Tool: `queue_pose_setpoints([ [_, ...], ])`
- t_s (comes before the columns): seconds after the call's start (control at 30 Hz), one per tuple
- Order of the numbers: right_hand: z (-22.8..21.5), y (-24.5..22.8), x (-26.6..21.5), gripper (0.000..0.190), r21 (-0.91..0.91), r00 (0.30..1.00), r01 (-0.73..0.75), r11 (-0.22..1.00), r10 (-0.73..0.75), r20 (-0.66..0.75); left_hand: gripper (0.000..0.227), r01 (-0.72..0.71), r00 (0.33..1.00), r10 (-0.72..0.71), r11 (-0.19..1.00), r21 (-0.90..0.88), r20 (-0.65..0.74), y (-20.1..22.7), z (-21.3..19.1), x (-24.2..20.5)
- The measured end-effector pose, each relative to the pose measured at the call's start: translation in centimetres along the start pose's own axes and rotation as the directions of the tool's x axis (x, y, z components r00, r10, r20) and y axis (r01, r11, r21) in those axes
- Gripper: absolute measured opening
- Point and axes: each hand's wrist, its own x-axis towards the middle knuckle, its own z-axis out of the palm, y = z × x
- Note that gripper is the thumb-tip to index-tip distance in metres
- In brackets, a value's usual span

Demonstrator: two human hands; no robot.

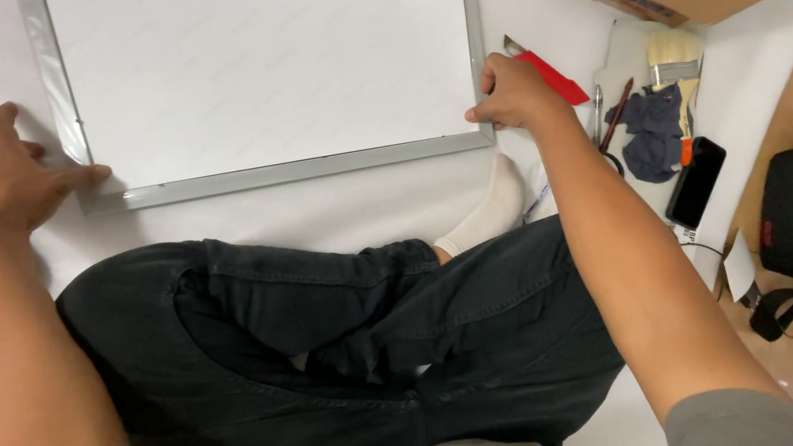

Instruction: Cleaning a metal frame and applying a white adhesive backing sheet to it, then trimming the edges.

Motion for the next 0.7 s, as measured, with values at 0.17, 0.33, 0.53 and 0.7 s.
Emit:
queue_pose_setpoints([
  [0.17, -0.3, -1.0, -0.1, 0.034, -0.019, 1.000, -0.023, 1.000, 0.023, 0.006, 0.109, -0.037, 0.999, 0.037, 0.999, -0.006, -0.033, -0.5, 0.1, 0.2],
  [0.33, 0.7, -0.8, 2.0, 0.043, 0.099, 0.947, 0.049, 0.994, -0.015, -0.320, 0.101, -0.047, 0.999, 0.047, 0.999, -0.003, -0.001, 0.5, -0.2, -0.1],
  [0.53, 0.6, -3.3, 0.7, 0.034, 0.355, 0.954, 0.017, 0.935, 0.092, -0.286, 0.094, -0.054, 0.999, 0.054, 0.999, 0.002, -0.002, 0.2, -0.1, 0.3],
  [0.7, -0.2, -4.8, -0.2, 0.028, 0.553, 0.958, 0.010, 0.833, 0.151, -0.244, 0.090, 0.010, 1.000, -0.010, 1.000, 0.008, 0.027, 1.7, -0.5, -0.4],
])
